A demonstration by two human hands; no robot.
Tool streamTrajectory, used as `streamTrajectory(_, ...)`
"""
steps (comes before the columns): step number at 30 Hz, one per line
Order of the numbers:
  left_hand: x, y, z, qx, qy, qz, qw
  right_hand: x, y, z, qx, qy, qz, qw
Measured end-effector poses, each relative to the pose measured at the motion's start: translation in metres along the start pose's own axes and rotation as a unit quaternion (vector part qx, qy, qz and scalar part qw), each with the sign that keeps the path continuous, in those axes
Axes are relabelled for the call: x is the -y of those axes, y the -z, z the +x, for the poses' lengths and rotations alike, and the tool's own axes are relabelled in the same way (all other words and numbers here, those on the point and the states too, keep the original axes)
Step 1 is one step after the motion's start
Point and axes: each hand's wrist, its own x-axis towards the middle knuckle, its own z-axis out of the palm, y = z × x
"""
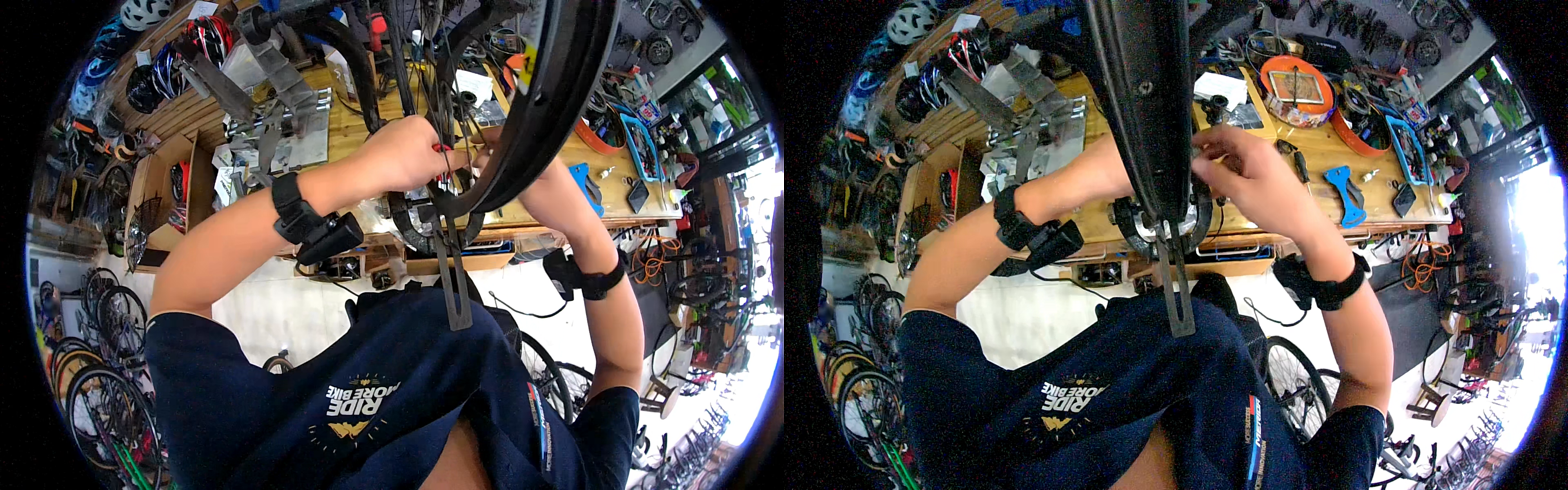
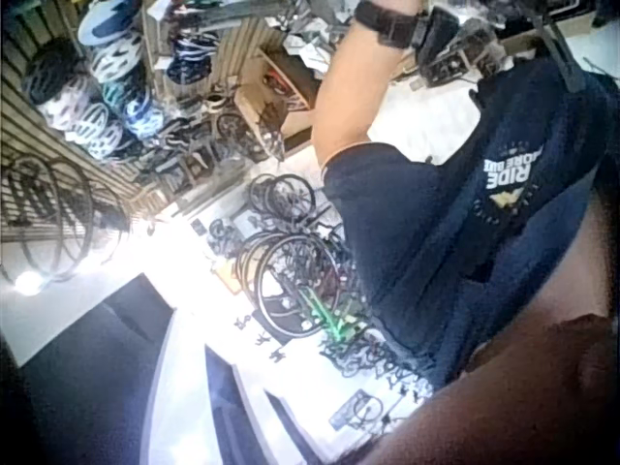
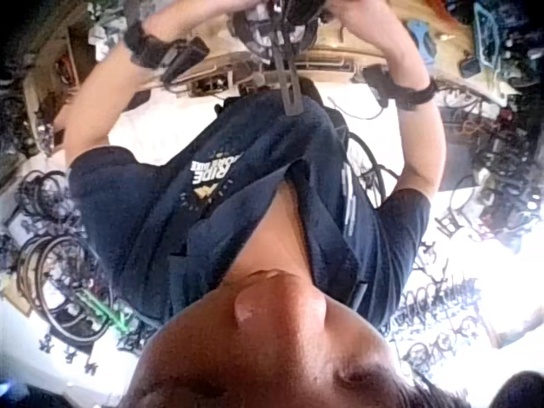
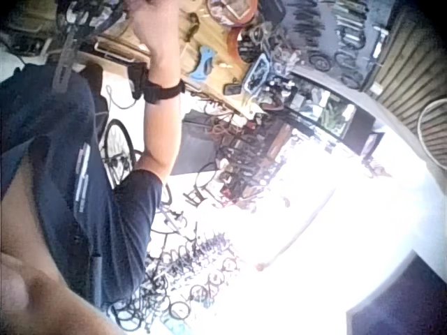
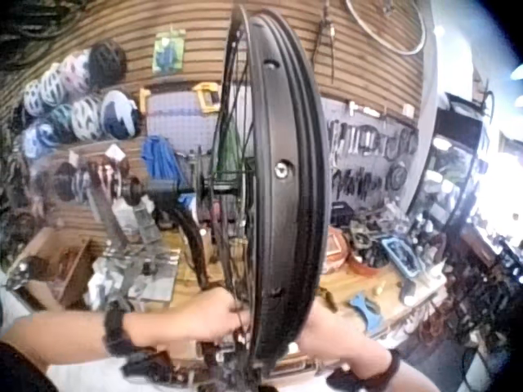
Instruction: The person uses a spoke wrench to adjust the tension of spokes on a bicycle wheel while it is mounted on a truing stand, spinning the wheel to check its alignment.
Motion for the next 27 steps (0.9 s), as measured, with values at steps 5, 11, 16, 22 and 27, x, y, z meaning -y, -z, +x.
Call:
streamTrajectory(5, -0.011, 0.025, -0.020, 0.124, 0.159, -0.343, 0.918, -0.011, -0.001, 0.021, 0.116, -0.079, 0.085, 0.986)
streamTrajectory(11, 0.025, 0.016, -0.028, -0.170, 0.018, -0.189, 0.967, -0.012, -0.007, 0.031, 0.094, -0.024, 0.032, 0.995)
streamTrajectory(16, 0.014, 0.008, -0.012, -0.108, 0.064, -0.297, 0.947, 0.014, -0.013, 0.025, 0.042, -0.235, 0.273, 0.932)
streamTrajectory(22, 0.009, 0.013, -0.011, -0.050, 0.081, -0.294, 0.951, 0.000, -0.011, 0.030, 0.058, -0.248, 0.274, 0.927)
streamTrajectory(27, 0.025, -0.005, 0.000, -0.110, 0.027, -0.252, 0.961, 0.007, -0.024, 0.024, 0.006, -0.215, 0.245, 0.945)
